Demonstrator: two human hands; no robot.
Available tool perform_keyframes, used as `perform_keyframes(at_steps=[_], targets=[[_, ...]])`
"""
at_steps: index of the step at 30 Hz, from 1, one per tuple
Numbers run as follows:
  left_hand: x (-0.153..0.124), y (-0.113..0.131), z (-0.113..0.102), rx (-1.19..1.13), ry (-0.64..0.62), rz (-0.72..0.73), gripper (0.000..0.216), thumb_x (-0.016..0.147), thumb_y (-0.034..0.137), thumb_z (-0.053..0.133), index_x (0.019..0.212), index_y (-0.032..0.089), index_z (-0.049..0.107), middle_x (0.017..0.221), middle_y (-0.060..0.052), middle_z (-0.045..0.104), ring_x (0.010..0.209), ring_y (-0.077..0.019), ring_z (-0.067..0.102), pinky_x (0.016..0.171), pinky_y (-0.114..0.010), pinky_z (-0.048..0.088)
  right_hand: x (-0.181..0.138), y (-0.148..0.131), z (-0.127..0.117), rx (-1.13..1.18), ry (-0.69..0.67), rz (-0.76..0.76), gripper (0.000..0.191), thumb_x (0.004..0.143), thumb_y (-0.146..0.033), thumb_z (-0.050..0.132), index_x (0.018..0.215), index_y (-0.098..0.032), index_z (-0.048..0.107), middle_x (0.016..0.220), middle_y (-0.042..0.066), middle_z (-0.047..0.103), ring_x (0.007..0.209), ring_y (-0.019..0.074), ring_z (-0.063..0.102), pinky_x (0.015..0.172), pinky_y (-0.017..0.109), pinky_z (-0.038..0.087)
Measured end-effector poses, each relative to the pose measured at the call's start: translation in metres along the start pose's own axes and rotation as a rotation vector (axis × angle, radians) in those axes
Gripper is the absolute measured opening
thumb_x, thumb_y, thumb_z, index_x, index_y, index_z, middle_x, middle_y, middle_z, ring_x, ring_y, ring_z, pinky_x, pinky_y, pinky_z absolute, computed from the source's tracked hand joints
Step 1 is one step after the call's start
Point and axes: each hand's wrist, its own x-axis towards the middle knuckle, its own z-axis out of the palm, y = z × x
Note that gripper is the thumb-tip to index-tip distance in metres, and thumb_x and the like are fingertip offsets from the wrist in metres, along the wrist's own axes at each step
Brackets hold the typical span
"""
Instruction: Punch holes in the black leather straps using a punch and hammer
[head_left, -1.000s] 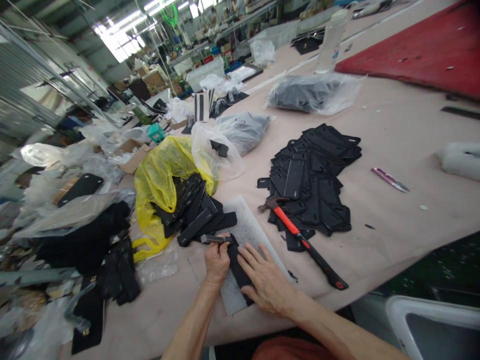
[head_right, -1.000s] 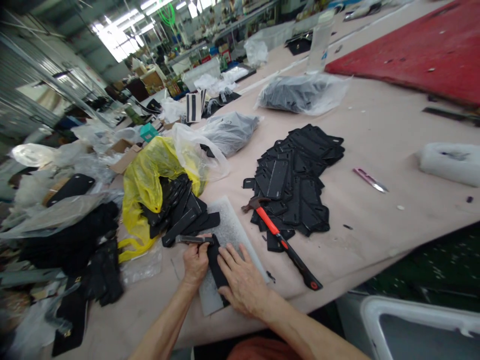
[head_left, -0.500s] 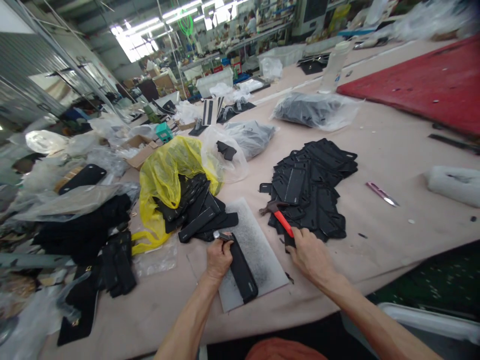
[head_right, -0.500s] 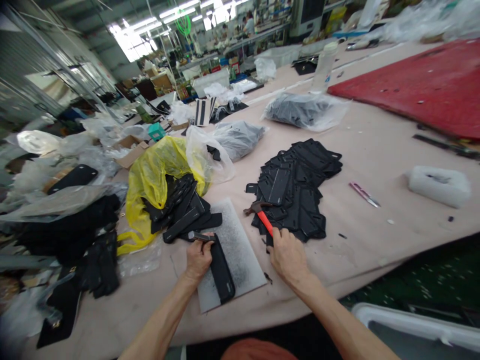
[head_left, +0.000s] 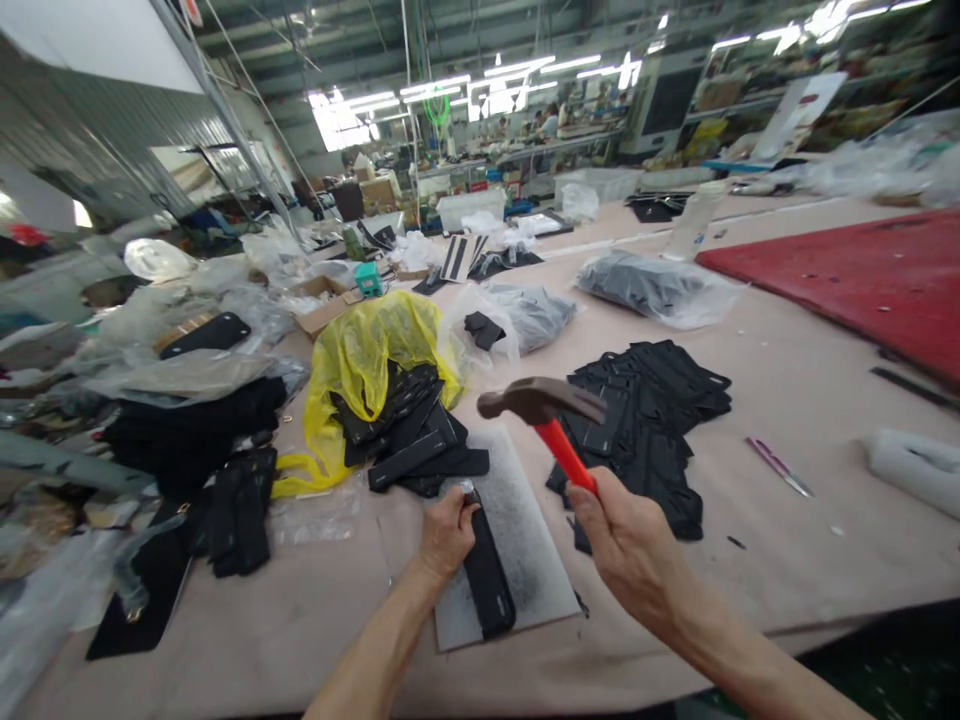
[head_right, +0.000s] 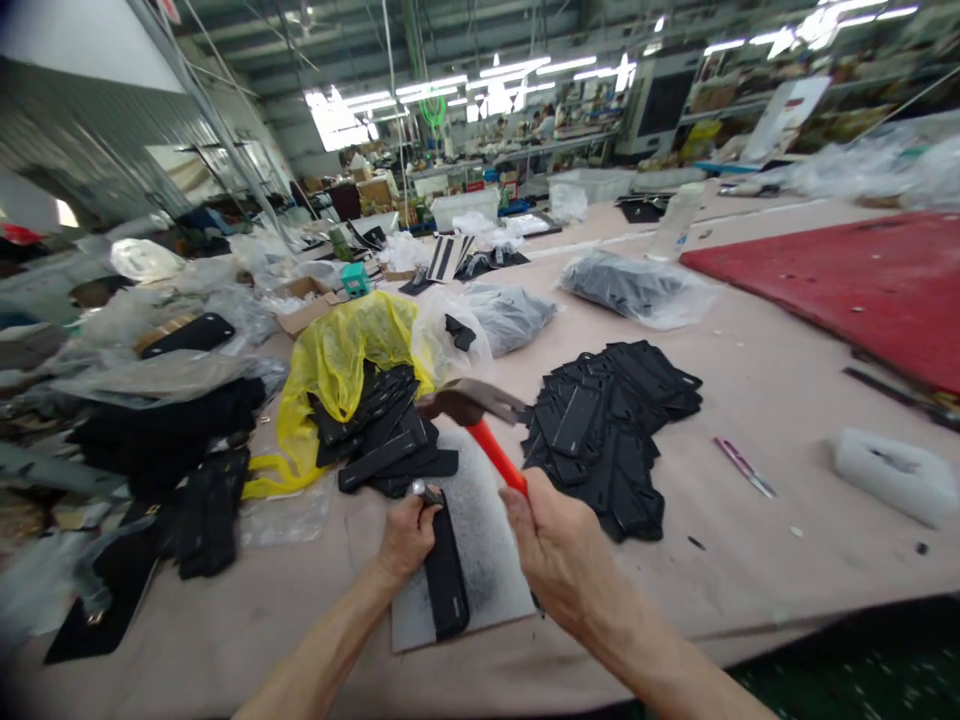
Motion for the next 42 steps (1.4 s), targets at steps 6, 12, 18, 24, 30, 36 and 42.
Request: perform_keyframes(at_steps=[6, 12, 18, 24, 30, 36, 42], targets=[[0.001, 0.005, -0.003, 0.0, -0.033, -0.019, 0.014, 0.088, 0.016, 0.049, 0.094, 0.02, 0.061, 0.079, -0.005, 0.069, 0.075, -0.0212, 0.07, 0.067, -0.03, 0.056, 0.0, -0.018, -0.008, -0.439, -0.195, -0.316, 0.029, 0.102, -0.035, 0.034, 0.08, -0.022, 0.049, 0.059, -0.001, 0.053, 0.044, 0.0121, 0.045, 0.048, 0.032, 0.017], [0.001, 0.003, -0.002, -0.031, -0.009, -0.017, 0.017, 0.087, 0.014, 0.05, 0.098, 0.02, 0.061, 0.08, -0.006, 0.07, 0.075, -0.0218, 0.07, 0.067, -0.03, 0.055, -0.007, -0.022, -0.012, -0.39, -0.076, -0.349, 0.033, 0.102, -0.033, 0.027, 0.078, -0.024, 0.047, 0.055, -0.001, 0.052, 0.042, 0.013, 0.045, 0.047, 0.03, 0.02], [0.002, 0.002, 0.0, -0.059, -0.004, 0.004, 0.016, 0.087, 0.015, 0.051, 0.097, 0.02, 0.062, 0.081, -0.005, 0.069, 0.077, -0.0211, 0.069, 0.068, -0.029, 0.055, -0.006, -0.02, -0.014, -0.415, -0.133, -0.294, 0.033, 0.102, -0.035, 0.027, 0.077, -0.023, 0.046, 0.056, -0.001, 0.051, 0.043, 0.013, 0.044, 0.048, 0.03, 0.02], [0.0, 0.001, 0.0, -0.011, -0.015, -0.032, 0.015, 0.088, 0.016, 0.05, 0.094, 0.02, 0.062, 0.08, -0.006, 0.07, 0.076, -0.0223, 0.07, 0.068, -0.031, 0.056, -0.006, -0.007, -0.009, -0.314, -0.271, -0.105, 0.031, 0.1, -0.041, 0.033, 0.078, -0.023, 0.047, 0.058, -0.001, 0.052, 0.045, 0.0138, 0.044, 0.049, 0.03, 0.02], [0.0, 0.001, -0.002, -0.154, 0.004, -0.1, 0.021, 0.087, 0.017, 0.049, 0.1, 0.018, 0.065, 0.095, -0.008, 0.073, 0.093, -0.0234, 0.07, 0.083, -0.037, 0.057, -0.011, 0.079, 0.015, 0.056, -0.292, 0.411, 0.038, 0.097, -0.044, 0.027, 0.071, -0.022, 0.044, 0.054, -0.003, 0.049, 0.043, 0.0133, 0.044, 0.045, 0.024, 0.031], [0.009, 0.013, -0.018, -0.296, 0.149, -0.277, 0.021, 0.088, 0.025, 0.05, 0.095, 0.019, 0.069, 0.095, -0.007, 0.075, 0.093, -0.0236, 0.07, 0.087, -0.038, 0.057, -0.015, 0.092, 0.036, -0.407, -0.004, 0.089, 0.029, 0.09, -0.025, 0.044, 0.113, -0.016, 0.058, 0.114, 0.015, 0.063, 0.1, 0.027, 0.06, 0.081, 0.037, 0.047], [0.01, 0.039, -0.036, -0.374, 0.186, -0.42, 0.028, 0.093, 0.036, 0.05, 0.096, 0.018, 0.07, 0.098, -0.008, 0.074, 0.096, -0.0242, 0.068, 0.089, -0.038, 0.054, -0.013, 0.024, 0.102, 0.191, -0.354, 0.267, 0.034, 0.093, -0.035, 0.048, 0.119, -0.015, 0.057, 0.101, 0.009, 0.068, 0.09, 0.0227, 0.065, 0.079, 0.034, 0.052]])
